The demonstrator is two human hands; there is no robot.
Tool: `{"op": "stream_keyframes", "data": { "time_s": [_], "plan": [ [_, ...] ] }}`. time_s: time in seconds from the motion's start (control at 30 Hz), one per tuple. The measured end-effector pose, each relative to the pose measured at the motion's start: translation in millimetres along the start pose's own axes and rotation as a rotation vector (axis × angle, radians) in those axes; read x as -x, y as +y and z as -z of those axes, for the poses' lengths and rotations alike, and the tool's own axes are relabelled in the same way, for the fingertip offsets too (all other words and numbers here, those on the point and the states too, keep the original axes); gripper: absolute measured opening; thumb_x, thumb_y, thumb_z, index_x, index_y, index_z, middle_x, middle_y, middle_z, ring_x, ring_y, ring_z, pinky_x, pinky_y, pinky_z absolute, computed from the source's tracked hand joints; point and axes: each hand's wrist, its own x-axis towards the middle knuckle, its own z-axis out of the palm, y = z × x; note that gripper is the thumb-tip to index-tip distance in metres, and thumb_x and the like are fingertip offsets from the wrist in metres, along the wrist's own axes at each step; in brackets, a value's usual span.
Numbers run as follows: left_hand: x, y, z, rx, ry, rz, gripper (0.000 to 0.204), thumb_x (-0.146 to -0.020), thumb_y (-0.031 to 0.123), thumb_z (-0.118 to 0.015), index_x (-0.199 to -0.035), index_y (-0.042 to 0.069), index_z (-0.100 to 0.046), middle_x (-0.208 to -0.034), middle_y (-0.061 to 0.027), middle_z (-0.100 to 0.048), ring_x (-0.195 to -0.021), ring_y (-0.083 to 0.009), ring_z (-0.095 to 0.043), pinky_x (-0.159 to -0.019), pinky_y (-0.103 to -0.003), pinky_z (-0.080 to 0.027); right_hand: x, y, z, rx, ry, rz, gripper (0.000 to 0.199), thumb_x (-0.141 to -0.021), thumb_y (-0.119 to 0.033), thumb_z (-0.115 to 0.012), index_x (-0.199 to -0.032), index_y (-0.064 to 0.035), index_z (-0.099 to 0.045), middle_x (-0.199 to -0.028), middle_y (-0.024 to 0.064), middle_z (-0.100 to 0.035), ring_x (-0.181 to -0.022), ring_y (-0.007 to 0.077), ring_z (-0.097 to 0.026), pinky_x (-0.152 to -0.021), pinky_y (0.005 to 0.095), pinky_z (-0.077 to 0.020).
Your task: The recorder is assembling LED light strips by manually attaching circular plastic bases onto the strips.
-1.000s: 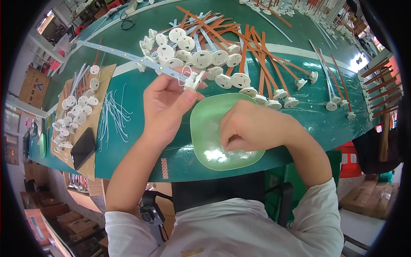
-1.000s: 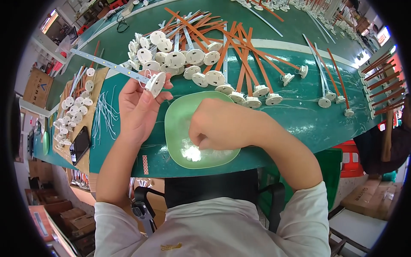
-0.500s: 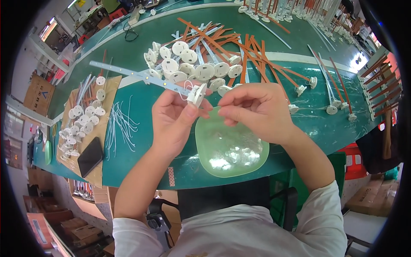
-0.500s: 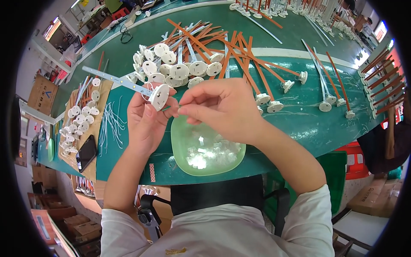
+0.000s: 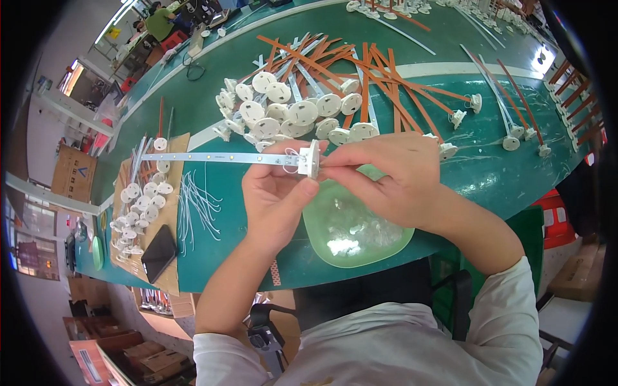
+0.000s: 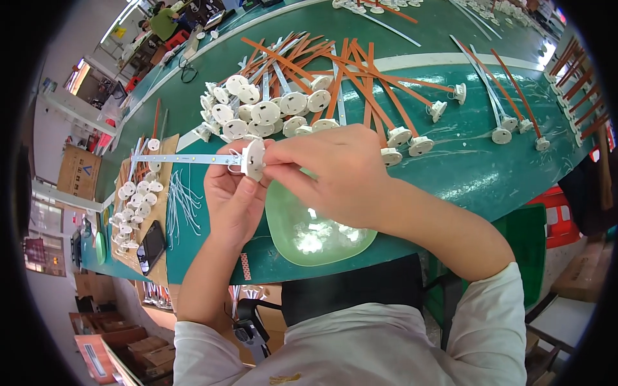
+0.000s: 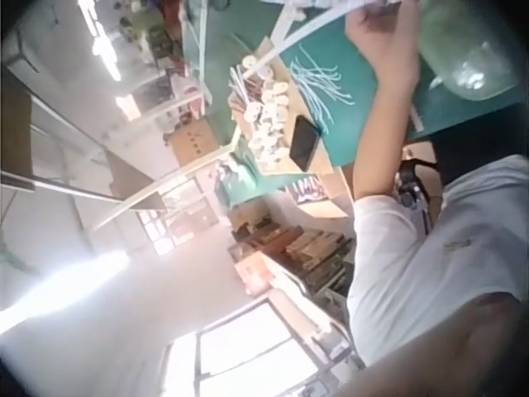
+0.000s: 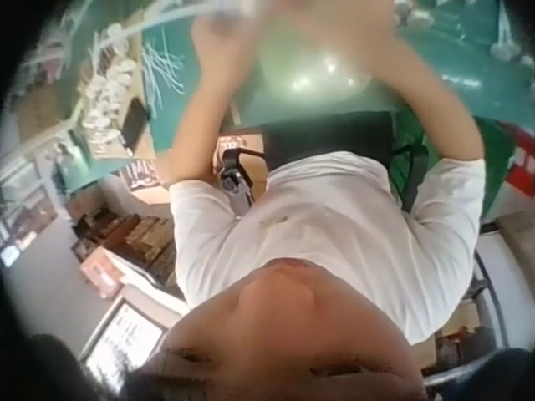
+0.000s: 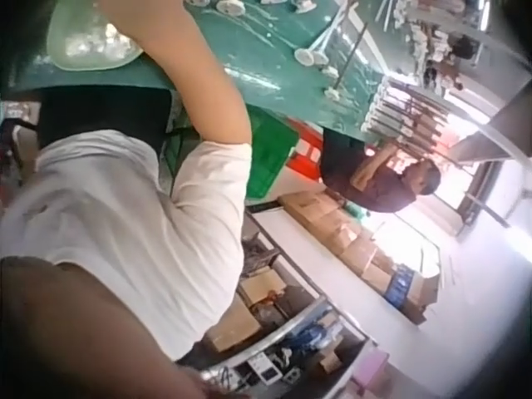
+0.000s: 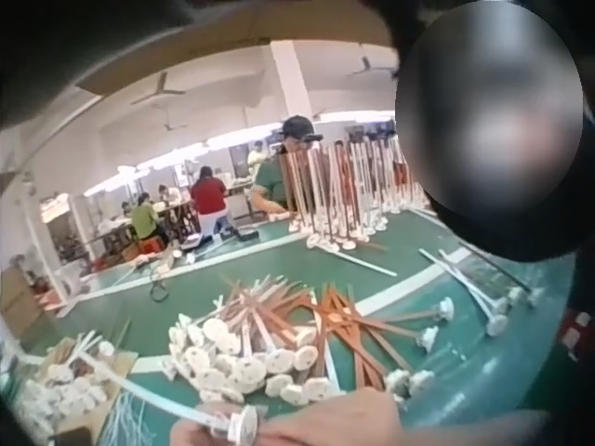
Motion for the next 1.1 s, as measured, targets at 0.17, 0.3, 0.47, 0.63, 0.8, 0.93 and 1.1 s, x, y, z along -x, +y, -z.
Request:
{"op": "stream_keyframes", "data": {
  "time_s": [0.17,0.3,0.47,0.63,0.8,0.93,1.1],
  "plan": [
    [-0.1,0.0,-0.1,-0.058,0.041,0.013,0.046,-0.083,0.004,-0.073,-0.123,-0.002,-0.051,-0.123,-0.0216,-0.061,-0.11,-0.0265,-0.063,-0.096,-0.042,-0.051,4.3,0.1,-5.6,0.052,0.064,0.129,0.016,-0.071,-0.002,-0.079,-0.085,-0.0035,-0.071,-0.072,0.009,-0.069,-0.058,0.0221,-0.066,-0.052,0.0277,-0.0505],
    [2.9,0.5,4.2,-0.019,0.008,0.026,0.047,-0.086,0.01,-0.072,-0.126,0.001,-0.049,-0.127,-0.0217,-0.058,-0.115,-0.026,-0.06,-0.098,-0.04,-0.049,3.7,-3.8,-6.5,0.003,0.064,0.095,0.017,-0.071,-0.002,-0.079,-0.085,-0.0025,-0.07,-0.071,0.0094,-0.069,-0.057,0.0222,-0.066,-0.051,0.0277,-0.0501],
    [3.5,-0.6,7.4,0.0,-0.054,0.013,0.05,-0.089,0.015,-0.071,-0.13,0.002,-0.047,-0.132,-0.023,-0.054,-0.118,-0.0247,-0.058,-0.097,-0.037,-0.05,2.7,-6.8,-7.5,-0.008,0.096,0.09,0.017,-0.071,-0.001,-0.079,-0.085,-0.0027,-0.07,-0.071,0.01,-0.068,-0.057,0.0221,-0.066,-0.051,0.0279,-0.0497],
    [2.1,-0.2,0.6,-0.048,-0.031,0.021,0.057,-0.085,0.02,-0.076,-0.129,0.001,-0.047,-0.127,-0.0181,-0.058,-0.12,-0.0269,-0.057,-0.101,-0.039,-0.048,5.3,-2.3,-3.1,-0.026,0.054,0.106,0.017,-0.072,0.0,-0.078,-0.087,-0.0027,-0.07,-0.074,0.0092,-0.069,-0.06,0.0227,-0.066,-0.052,0.0288,-0.0503],
    [4.3,-0.6,2.6,0.018,-0.014,0.035,0.053,-0.085,0.018,-0.076,-0.127,0.001,-0.049,-0.125,-0.0163,-0.059,-0.12,-0.0284,-0.056,-0.103,-0.042,-0.045,5.3,-0.8,-8.8,-0.109,0.021,0.117,0.018,-0.074,0.0,-0.076,-0.091,-0.0022,-0.071,-0.079,0.0097,-0.069,-0.065,0.0231,-0.067,-0.055,0.0297,-0.051],
    [3.3,2.7,2.5,0.117,-0.015,0.089,0.05,-0.086,0.015,-0.074,-0.127,0.001,-0.049,-0.126,-0.0174,-0.059,-0.12,-0.0281,-0.056,-0.104,-0.043,-0.044,2.0,4.9,-5.6,-0.169,0.005,0.125,0.016,-0.075,0.001,-0.074,-0.091,-0.002,-0.072,-0.085,0.0109,-0.07,-0.069,0.0237,-0.068,-0.058,0.0304,-0.0519],
    [4.2,2.5,1.0,0.062,-0.052,0.093,0.051,-0.088,0.022,-0.072,-0.129,0.004,-0.048,-0.124,-0.0118,-0.058,-0.115,-0.0231,-0.058,-0.098,-0.039,-0.048,2.3,6.9,-4.3,-0.214,0.006,0.105,0.015,-0.075,0.002,-0.073,-0.09,-0.0026,-0.072,-0.085,0.0096,-0.07,-0.067,0.0239,-0.067,-0.059,0.031,-0.0521]
  ]
}}
